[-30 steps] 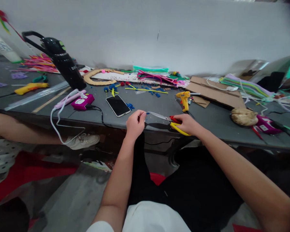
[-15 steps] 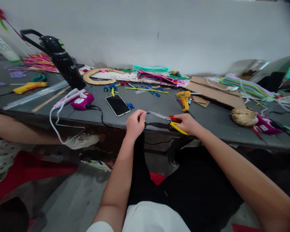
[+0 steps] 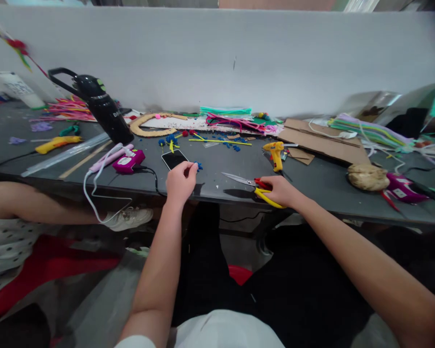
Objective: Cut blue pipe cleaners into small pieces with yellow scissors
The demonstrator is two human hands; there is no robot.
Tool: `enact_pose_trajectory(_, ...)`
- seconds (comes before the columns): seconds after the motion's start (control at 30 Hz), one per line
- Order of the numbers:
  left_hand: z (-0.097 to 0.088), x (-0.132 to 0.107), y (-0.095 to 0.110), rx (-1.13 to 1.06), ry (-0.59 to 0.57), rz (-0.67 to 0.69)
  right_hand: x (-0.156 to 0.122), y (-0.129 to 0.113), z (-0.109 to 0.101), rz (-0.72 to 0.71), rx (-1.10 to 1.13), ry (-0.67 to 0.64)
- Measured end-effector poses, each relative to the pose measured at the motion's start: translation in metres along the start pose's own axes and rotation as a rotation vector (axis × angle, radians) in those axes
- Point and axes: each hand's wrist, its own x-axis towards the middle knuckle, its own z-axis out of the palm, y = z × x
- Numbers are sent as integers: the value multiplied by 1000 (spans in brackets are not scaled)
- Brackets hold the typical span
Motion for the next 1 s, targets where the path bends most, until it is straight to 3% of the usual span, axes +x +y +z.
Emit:
enact_pose_trajectory(0.1, -14, 22, -9, 162, -50, 32, -1, -4, -3, -32, -43, -21)
enact_pose_trajectory(0.23, -15, 38, -16, 250, -191, 145, -5, -9, -8, -32, -81, -60)
enact_pose_trajectory(0.5, -9, 47, -22, 286, -265, 206, -11, -16, -17, -13, -173, -93)
enact_pose_trajectory(1.0, -13, 59, -25, 385, -390, 178, -11, -21, -22, -2, -240, -132)
